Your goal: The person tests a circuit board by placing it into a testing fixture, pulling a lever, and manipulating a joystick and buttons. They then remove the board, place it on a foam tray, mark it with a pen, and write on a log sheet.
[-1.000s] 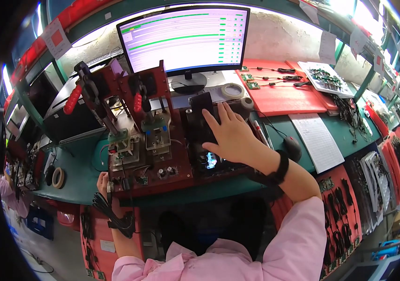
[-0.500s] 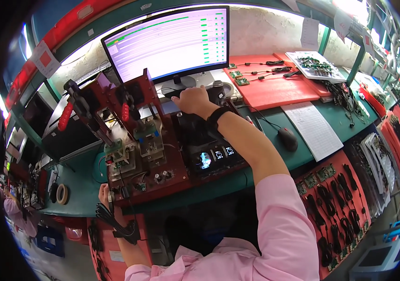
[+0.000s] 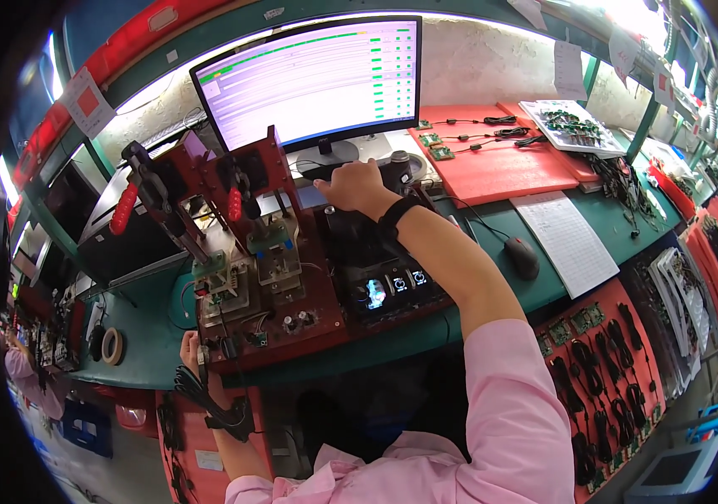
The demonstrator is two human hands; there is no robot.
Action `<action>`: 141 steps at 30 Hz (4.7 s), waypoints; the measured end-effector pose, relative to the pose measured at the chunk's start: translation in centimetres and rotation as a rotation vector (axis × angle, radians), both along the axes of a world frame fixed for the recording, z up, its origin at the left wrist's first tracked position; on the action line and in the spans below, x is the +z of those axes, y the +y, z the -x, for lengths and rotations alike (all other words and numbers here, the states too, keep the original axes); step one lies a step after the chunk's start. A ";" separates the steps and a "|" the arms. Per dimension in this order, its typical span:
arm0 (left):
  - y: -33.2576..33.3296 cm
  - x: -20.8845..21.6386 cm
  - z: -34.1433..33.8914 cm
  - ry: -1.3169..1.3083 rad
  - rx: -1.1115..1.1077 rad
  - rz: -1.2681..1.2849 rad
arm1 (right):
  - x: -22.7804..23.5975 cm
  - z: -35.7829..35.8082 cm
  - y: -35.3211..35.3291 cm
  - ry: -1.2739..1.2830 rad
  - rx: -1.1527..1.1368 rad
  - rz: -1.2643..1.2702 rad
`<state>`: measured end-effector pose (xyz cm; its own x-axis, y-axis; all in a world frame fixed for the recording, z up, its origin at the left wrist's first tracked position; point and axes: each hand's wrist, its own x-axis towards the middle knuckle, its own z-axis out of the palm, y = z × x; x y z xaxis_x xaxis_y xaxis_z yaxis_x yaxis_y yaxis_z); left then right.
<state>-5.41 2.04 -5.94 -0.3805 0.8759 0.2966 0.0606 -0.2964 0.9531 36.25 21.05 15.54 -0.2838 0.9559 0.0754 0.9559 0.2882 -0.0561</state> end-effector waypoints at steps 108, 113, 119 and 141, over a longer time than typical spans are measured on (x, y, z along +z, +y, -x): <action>-1.3 5.5 -5.8 0.379 0.249 -0.104 | -16.4 -30.2 -15.7 0.112 -0.298 -0.570; -1.9 4.8 -3.4 0.114 0.145 0.089 | -14.5 -27.3 -15.9 0.188 -0.317 -0.551; -1.6 5.1 -4.2 0.069 0.059 0.027 | -14.4 -27.8 -16.7 0.183 -0.416 -0.551; -3.4 6.9 -6.1 -0.082 -0.036 -0.016 | -14.6 -27.6 -17.0 0.153 -0.481 -0.564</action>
<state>0.69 -1.33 0.96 -0.3724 0.8850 0.2795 -0.0282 -0.3118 0.9497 63.88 4.09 0.92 0.2079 0.7765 0.5948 0.9769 -0.1344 -0.1660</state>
